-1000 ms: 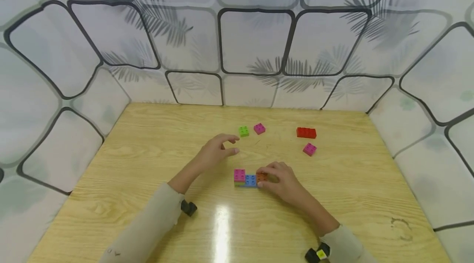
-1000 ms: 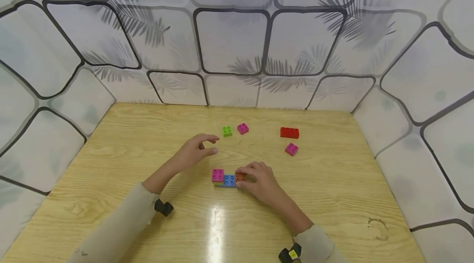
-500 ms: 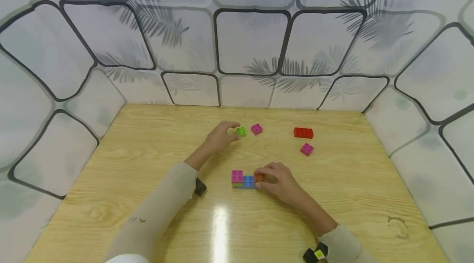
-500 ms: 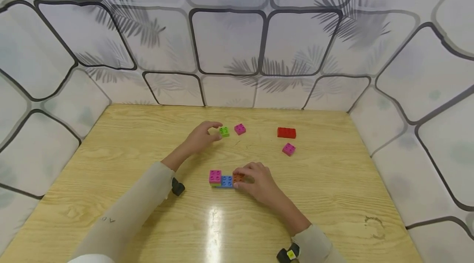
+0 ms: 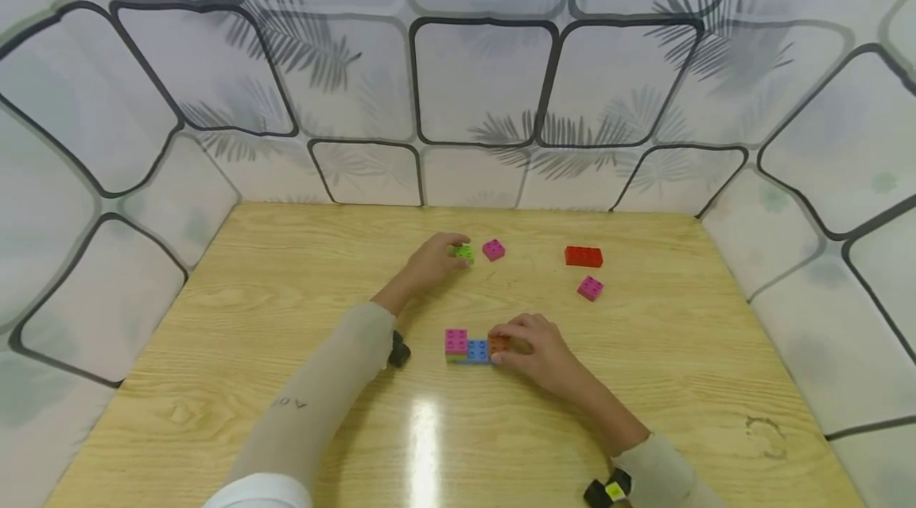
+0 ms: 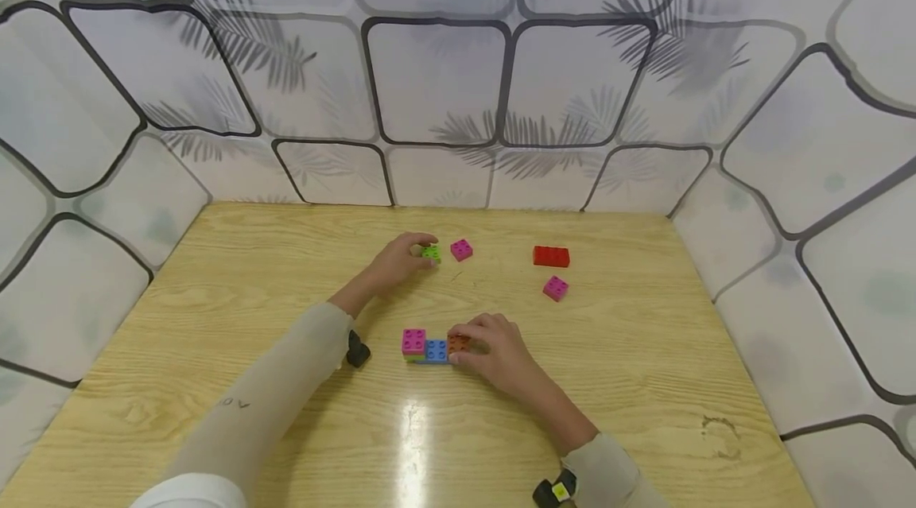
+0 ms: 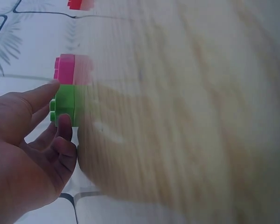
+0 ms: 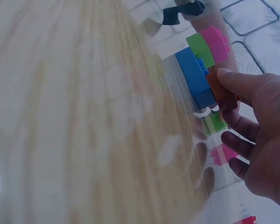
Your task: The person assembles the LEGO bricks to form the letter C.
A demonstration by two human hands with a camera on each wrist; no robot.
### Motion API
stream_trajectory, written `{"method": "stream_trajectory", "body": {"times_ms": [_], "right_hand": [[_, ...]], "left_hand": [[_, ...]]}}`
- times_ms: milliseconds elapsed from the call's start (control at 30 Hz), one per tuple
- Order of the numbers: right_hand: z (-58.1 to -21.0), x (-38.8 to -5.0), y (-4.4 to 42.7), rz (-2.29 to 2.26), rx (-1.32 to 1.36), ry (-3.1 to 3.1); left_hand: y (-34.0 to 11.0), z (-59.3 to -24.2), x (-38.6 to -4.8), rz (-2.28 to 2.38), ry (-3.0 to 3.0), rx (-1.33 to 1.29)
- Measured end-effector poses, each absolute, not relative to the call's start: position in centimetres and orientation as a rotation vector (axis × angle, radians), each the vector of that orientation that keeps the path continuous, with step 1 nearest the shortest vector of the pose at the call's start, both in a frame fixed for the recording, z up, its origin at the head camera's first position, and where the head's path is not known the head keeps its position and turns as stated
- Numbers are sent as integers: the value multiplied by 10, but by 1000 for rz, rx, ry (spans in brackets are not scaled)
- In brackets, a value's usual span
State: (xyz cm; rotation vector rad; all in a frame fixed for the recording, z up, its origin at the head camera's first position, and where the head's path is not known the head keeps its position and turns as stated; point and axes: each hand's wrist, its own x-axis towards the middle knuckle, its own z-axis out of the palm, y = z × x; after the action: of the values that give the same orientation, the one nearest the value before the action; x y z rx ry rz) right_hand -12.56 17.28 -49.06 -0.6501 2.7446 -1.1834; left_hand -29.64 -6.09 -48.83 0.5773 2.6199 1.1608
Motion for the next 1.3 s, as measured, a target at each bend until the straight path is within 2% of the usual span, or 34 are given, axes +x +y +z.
{"method": "stream_trajectory", "body": {"times_ms": [633, 1300], "right_hand": [[-489, -126, 172, -1194, -654, 2741], [-486, -124, 172, -1197, -663, 2738]], "left_hand": [[-66, -484, -289, 1142, 2603, 544], [-90, -447, -230, 1285, 2545, 679]]}}
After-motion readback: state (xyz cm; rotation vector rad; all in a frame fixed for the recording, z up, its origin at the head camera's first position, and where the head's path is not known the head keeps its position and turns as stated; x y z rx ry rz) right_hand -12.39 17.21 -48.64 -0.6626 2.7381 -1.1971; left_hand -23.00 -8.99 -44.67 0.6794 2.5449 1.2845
